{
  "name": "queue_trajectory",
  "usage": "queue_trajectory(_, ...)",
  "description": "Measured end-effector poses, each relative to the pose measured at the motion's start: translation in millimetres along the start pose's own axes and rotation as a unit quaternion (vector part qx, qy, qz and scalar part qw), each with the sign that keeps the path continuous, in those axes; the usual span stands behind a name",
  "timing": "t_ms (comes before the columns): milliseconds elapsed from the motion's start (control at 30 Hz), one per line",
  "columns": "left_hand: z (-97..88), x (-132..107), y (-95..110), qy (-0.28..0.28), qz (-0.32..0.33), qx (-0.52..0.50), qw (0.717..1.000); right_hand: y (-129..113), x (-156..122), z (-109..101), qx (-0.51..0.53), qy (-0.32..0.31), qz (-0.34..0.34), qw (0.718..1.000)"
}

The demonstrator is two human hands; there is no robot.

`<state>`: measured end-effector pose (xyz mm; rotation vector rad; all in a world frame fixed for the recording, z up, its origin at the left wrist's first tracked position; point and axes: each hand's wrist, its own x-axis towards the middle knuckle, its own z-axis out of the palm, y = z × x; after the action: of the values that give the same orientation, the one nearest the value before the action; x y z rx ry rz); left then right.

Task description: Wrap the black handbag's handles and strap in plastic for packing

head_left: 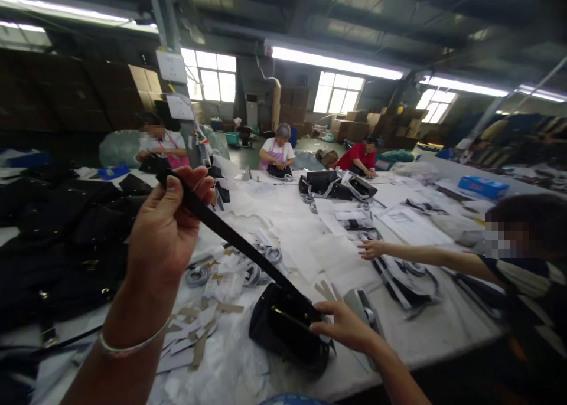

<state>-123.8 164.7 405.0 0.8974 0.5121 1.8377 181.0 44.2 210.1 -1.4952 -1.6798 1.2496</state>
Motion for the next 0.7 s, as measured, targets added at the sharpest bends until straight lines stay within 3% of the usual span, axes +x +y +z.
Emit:
queue_trajectory(133, 7.0, 9.8, -3.4, -0.025, 0.01, -0.004, 1.0, -45.8, 15.0, -3.3, 0.062, -0.037, -0.06, 0.996)
queue_trajectory(233, 2.4, 15.9, -9.3, -0.038, 0.016, -0.004, 0.999, -56.7, 23.0, -6.0, 0.098, -0.065, -0.081, 0.99)
queue_trajectory(400, -14.1, 20.7, -15.5, -0.002, 0.011, 0.002, 1.0, -34.8, 23.3, -7.4, 0.076, -0.057, -0.083, 0.992)
queue_trajectory(567, -34.8, 27.8, -22.7, 0.046, -0.004, 0.011, 0.999, 1.1, 17.9, 1.3, 0.059, 0.025, -0.047, 0.997)
queue_trajectory(700, -61.8, 38.6, -41.3, 0.088, -0.026, 0.017, 0.996, 12.1, 15.8, 8.3, 0.068, 0.055, -0.053, 0.995)
